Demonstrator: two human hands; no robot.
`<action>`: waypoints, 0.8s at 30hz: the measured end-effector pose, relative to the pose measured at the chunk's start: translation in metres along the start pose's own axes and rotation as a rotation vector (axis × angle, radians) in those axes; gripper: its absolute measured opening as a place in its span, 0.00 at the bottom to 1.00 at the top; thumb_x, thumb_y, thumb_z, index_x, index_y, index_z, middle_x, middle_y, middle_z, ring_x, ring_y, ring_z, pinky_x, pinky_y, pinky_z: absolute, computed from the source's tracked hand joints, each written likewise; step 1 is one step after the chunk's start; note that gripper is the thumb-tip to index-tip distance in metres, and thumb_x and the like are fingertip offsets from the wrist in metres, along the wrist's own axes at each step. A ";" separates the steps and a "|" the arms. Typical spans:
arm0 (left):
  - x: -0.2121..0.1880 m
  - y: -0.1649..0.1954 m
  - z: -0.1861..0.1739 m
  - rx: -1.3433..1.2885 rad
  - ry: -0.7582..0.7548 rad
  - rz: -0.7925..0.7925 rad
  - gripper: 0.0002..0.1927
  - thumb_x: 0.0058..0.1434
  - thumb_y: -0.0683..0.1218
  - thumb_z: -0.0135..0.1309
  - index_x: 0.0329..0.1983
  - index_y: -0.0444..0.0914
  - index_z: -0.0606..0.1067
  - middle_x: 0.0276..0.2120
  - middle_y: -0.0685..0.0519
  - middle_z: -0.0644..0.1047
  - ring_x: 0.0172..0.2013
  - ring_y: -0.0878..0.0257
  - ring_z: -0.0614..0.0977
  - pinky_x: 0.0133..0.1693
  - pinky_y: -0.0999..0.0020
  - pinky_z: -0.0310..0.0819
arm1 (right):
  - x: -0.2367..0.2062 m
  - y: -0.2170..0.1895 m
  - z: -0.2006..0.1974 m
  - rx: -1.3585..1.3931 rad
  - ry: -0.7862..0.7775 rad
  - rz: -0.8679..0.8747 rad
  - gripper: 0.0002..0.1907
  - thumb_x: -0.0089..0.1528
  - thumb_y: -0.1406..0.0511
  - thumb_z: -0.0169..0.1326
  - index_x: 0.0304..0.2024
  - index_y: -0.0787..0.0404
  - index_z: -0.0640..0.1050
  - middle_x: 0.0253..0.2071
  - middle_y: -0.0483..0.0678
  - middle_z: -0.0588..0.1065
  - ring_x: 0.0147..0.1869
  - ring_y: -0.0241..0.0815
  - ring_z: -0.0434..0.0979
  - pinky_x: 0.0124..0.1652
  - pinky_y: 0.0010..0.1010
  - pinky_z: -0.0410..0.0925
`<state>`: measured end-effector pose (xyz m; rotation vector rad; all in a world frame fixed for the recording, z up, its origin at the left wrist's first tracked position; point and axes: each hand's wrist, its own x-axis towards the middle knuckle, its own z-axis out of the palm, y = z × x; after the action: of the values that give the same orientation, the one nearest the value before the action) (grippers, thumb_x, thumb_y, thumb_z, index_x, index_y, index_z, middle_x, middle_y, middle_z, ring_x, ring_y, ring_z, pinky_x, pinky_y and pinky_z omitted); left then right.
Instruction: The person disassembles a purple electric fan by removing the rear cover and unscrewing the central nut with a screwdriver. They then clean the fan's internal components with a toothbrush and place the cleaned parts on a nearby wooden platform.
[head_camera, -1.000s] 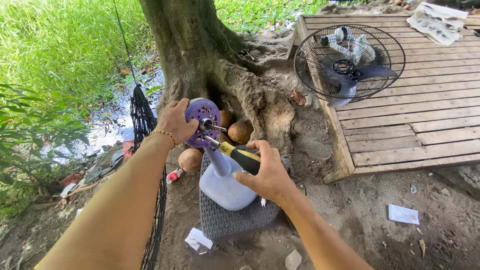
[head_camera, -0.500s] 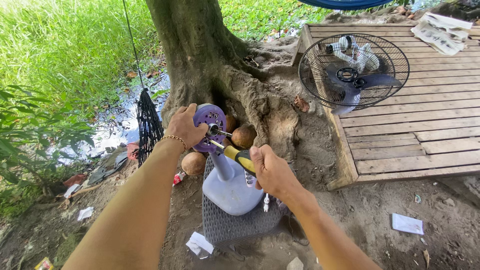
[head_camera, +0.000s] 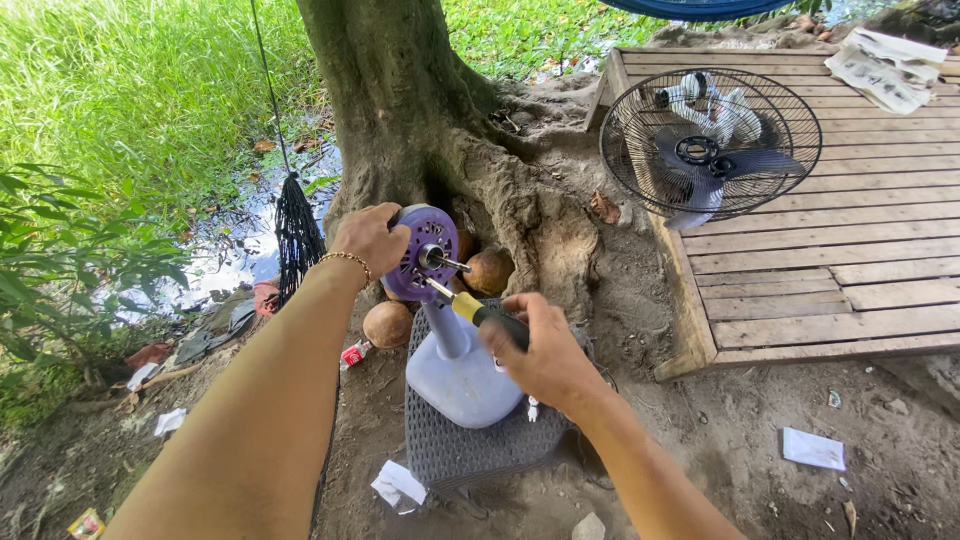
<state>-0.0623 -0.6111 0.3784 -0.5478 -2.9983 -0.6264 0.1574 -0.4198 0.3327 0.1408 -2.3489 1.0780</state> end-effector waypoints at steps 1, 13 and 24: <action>0.000 0.000 0.000 0.002 0.018 0.017 0.25 0.59 0.51 0.47 0.58 0.39 0.74 0.53 0.39 0.77 0.55 0.42 0.76 0.59 0.52 0.65 | 0.000 -0.001 -0.001 -0.127 0.151 -0.390 0.32 0.70 0.41 0.46 0.49 0.64 0.69 0.35 0.55 0.74 0.33 0.45 0.77 0.33 0.32 0.72; 0.002 -0.006 0.004 0.022 0.078 0.095 0.26 0.56 0.51 0.49 0.57 0.36 0.74 0.51 0.38 0.77 0.53 0.41 0.75 0.57 0.50 0.65 | 0.000 0.023 0.005 -0.027 -0.004 -0.217 0.33 0.62 0.49 0.65 0.56 0.65 0.69 0.39 0.62 0.73 0.40 0.50 0.76 0.39 0.40 0.76; 0.004 -0.005 0.006 0.058 0.065 0.040 0.23 0.56 0.51 0.50 0.52 0.38 0.77 0.48 0.39 0.79 0.52 0.42 0.78 0.57 0.52 0.69 | 0.022 0.014 -0.005 0.106 -0.338 0.717 0.23 0.70 0.47 0.42 0.53 0.57 0.71 0.33 0.57 0.81 0.28 0.41 0.83 0.34 0.36 0.74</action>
<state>-0.0677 -0.6118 0.3709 -0.5714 -2.9263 -0.5421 0.1365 -0.4037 0.3375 -0.5665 -2.7202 1.6094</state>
